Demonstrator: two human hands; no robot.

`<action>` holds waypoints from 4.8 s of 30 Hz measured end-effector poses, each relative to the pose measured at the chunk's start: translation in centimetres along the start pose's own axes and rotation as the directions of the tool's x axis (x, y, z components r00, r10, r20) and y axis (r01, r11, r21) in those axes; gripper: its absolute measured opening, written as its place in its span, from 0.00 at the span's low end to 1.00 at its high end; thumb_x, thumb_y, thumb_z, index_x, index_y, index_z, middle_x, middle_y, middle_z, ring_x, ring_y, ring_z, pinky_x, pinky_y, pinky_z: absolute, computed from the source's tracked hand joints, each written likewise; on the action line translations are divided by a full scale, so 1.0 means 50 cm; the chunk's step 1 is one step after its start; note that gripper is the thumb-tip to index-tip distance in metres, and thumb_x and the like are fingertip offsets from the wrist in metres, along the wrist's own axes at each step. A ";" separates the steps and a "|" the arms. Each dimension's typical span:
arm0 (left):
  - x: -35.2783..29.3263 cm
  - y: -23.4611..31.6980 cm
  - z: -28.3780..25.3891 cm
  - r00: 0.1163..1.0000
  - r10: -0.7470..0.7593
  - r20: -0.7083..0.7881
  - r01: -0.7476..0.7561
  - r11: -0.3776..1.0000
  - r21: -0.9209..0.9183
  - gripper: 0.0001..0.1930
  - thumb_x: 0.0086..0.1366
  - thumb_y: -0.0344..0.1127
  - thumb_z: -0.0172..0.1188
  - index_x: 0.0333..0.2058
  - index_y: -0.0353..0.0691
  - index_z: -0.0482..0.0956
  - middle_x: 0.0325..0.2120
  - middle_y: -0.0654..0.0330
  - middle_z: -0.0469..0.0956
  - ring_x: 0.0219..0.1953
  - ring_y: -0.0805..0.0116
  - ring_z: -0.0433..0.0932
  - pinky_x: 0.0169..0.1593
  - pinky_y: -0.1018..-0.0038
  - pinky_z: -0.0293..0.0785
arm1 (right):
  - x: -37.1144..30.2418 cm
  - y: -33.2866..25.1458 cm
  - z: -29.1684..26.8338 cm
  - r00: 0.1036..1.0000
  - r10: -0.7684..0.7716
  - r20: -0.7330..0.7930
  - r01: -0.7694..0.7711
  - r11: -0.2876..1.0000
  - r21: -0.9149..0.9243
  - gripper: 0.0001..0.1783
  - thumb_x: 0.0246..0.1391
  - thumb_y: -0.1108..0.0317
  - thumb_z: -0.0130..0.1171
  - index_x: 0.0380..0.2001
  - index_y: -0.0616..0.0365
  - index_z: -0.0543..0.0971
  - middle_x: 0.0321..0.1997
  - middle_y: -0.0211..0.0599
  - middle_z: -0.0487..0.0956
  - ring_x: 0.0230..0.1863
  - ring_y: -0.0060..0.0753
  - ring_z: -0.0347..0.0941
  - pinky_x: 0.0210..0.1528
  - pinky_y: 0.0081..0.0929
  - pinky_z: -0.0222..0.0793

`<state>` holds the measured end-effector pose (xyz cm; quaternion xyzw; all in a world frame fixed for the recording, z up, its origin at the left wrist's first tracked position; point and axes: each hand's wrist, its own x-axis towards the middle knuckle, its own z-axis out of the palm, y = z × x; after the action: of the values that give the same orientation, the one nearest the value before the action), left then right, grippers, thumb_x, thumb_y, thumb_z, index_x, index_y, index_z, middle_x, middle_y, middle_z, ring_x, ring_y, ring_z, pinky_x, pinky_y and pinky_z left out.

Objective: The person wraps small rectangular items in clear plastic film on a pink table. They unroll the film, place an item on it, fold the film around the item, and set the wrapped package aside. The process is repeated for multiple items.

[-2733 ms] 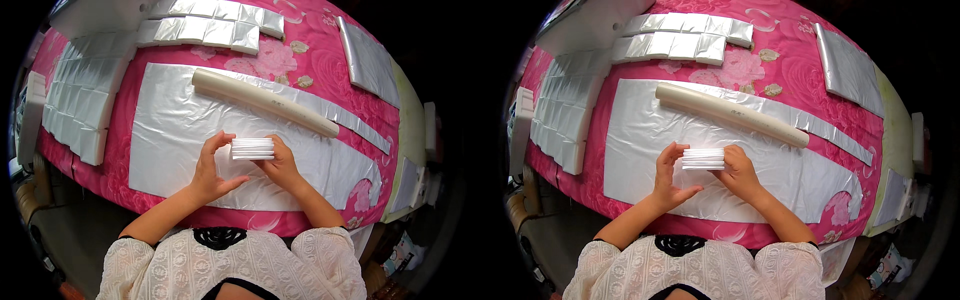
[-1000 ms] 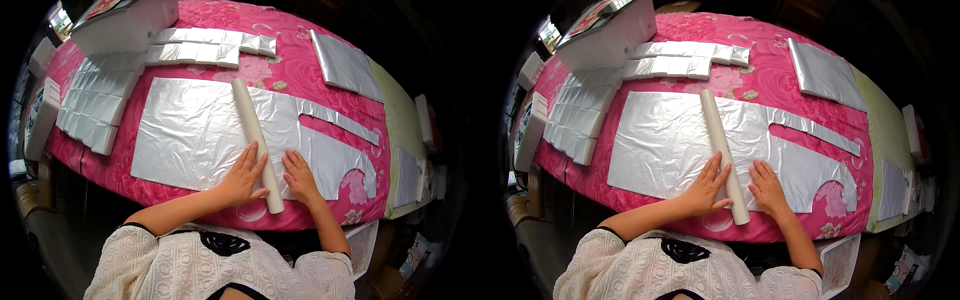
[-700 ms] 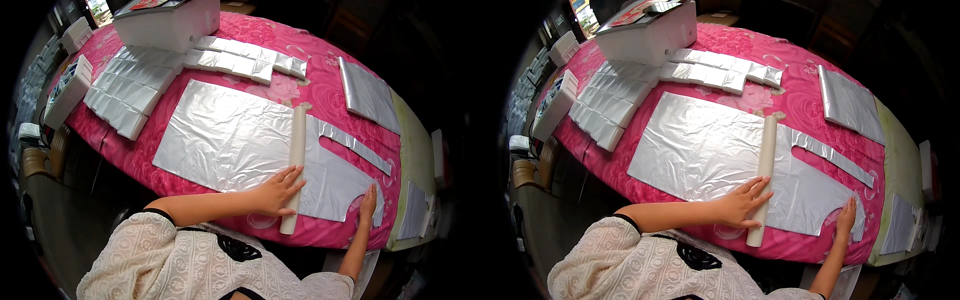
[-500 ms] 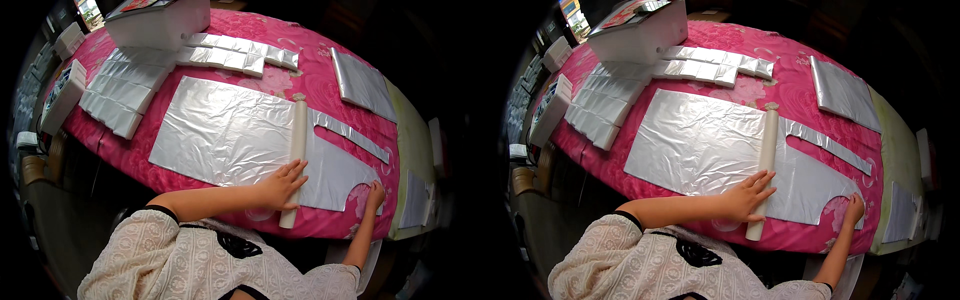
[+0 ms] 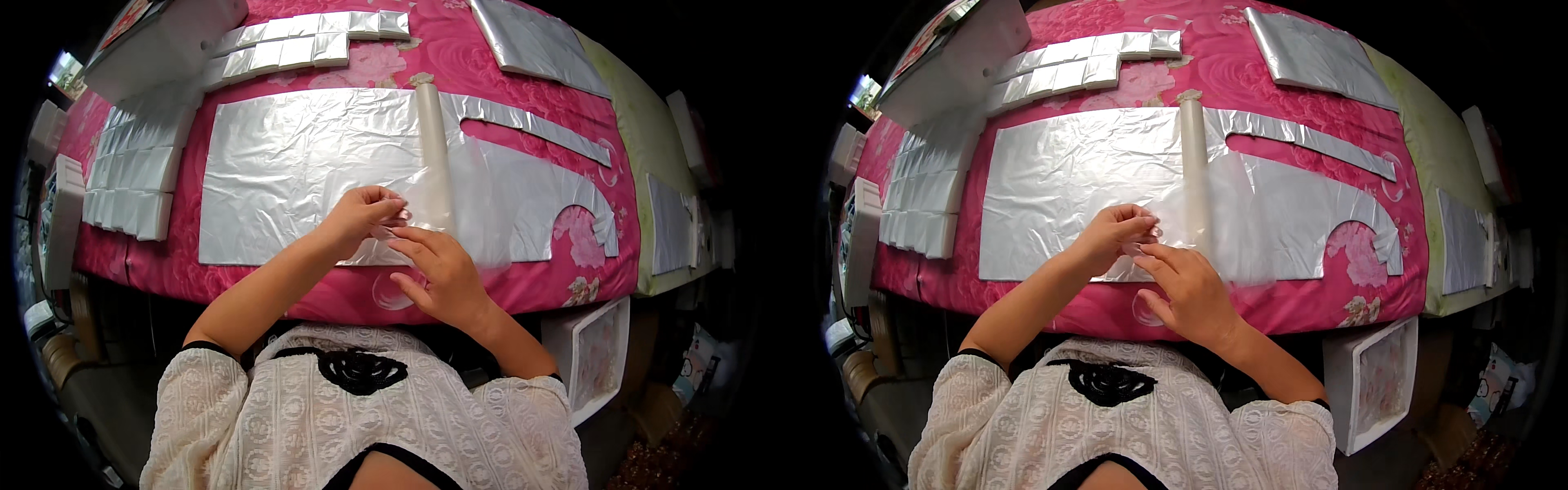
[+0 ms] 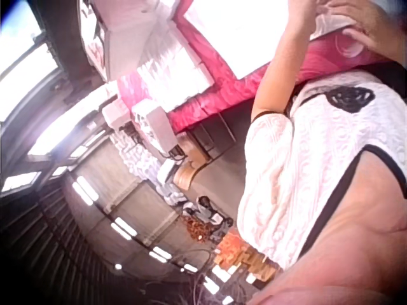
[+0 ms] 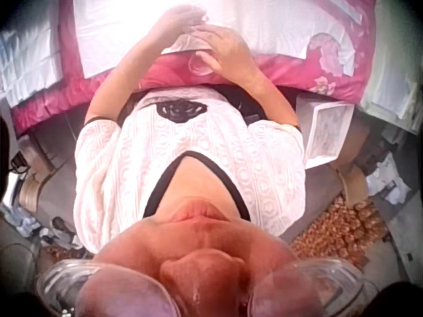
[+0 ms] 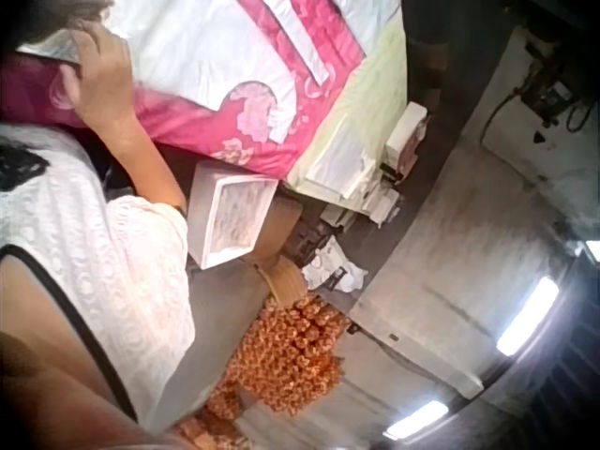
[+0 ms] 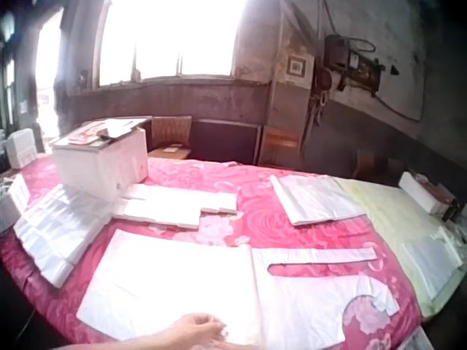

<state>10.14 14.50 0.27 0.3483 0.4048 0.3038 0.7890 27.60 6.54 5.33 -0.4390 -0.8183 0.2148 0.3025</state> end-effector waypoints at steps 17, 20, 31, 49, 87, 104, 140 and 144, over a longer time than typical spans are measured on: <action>-0.142 0.099 -0.219 0.976 0.127 -0.179 0.069 0.599 0.798 0.18 0.54 0.33 0.65 0.41 0.29 0.73 0.28 0.58 0.79 0.29 0.77 0.76 0.32 0.82 0.70 | -0.168 0.203 -0.190 0.525 0.554 -0.646 -0.846 0.421 -0.326 0.19 0.56 0.56 0.50 0.38 0.62 0.75 0.38 0.47 0.77 0.40 0.47 0.73 0.42 0.36 0.66; -0.130 0.100 -0.238 0.978 -0.034 -0.208 0.174 0.688 0.705 0.16 0.55 0.31 0.64 0.41 0.31 0.73 0.26 0.59 0.78 0.27 0.77 0.75 0.31 0.82 0.69 | -0.127 0.067 -0.100 0.643 0.640 -0.421 -0.754 0.626 -0.202 0.20 0.56 0.53 0.51 0.23 0.60 0.74 0.20 0.41 0.76 0.24 0.45 0.73 0.27 0.36 0.67; -0.138 0.198 -0.359 0.904 0.186 -0.385 0.327 0.278 0.903 0.17 0.49 0.27 0.62 0.40 0.32 0.73 0.30 0.55 0.78 0.31 0.66 0.77 0.36 0.74 0.73 | -0.155 -0.008 -0.009 0.599 0.786 0.153 -0.750 0.618 -0.238 0.26 0.46 0.45 0.56 0.18 0.60 0.78 0.17 0.46 0.76 0.22 0.48 0.74 0.27 0.38 0.68; 0.092 -0.080 0.059 0.794 0.495 0.354 -0.326 -0.144 0.934 0.34 0.58 0.38 0.44 0.60 0.23 0.48 0.62 0.38 0.47 0.66 0.44 0.44 0.67 0.56 0.38 | -0.093 0.070 -0.079 0.704 0.672 0.232 -0.689 0.725 -0.008 0.29 0.51 0.42 0.54 0.23 0.63 0.79 0.17 0.43 0.76 0.21 0.42 0.74 0.26 0.34 0.68; 0.102 -0.099 0.054 0.752 0.527 0.396 -0.277 -0.292 0.915 0.35 0.60 0.41 0.43 0.60 0.22 0.47 0.63 0.38 0.42 0.67 0.44 0.40 0.66 0.54 0.39 | 0.404 -0.163 0.279 0.762 0.043 0.647 0.199 0.934 -0.298 0.51 0.45 0.44 0.56 0.59 0.77 0.53 0.67 0.63 0.46 0.70 0.59 0.34 0.66 0.53 0.39; -0.105 0.003 -0.225 0.776 0.631 -0.007 0.120 -0.136 0.983 0.41 0.59 0.50 0.54 0.61 0.27 0.48 0.62 0.41 0.49 0.65 0.47 0.47 0.65 0.57 0.45 | 0.258 0.385 -0.028 0.967 0.069 -0.246 -0.175 0.879 -0.444 0.21 0.45 0.70 0.55 0.46 0.57 0.77 0.38 0.42 0.79 0.39 0.42 0.75 0.48 0.37 0.65; -0.272 0.004 -0.219 0.657 0.754 0.003 -0.103 0.086 0.991 0.35 0.66 0.51 0.43 0.63 0.33 0.45 0.65 0.45 0.44 0.67 0.49 0.43 0.66 0.60 0.41 | 0.156 0.033 0.135 0.737 -0.547 0.397 0.449 0.835 0.317 0.30 0.59 0.49 0.41 0.59 0.57 0.64 0.63 0.41 0.62 0.67 0.42 0.51 0.67 0.41 0.44; -0.335 -0.014 -0.227 0.689 0.719 -0.096 -0.108 0.232 0.967 0.36 0.66 0.52 0.43 0.63 0.32 0.47 0.64 0.45 0.47 0.66 0.49 0.46 0.66 0.62 0.43 | 0.233 -0.011 0.133 0.793 -0.561 0.239 0.409 0.780 0.474 0.23 0.53 0.60 0.53 0.51 0.58 0.72 0.53 0.40 0.73 0.59 0.43 0.64 0.60 0.37 0.59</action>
<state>-7.57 4.80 2.02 0.7213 0.5853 0.3179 0.1897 17.69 15.54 4.40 -0.0899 -0.8846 0.3677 0.2725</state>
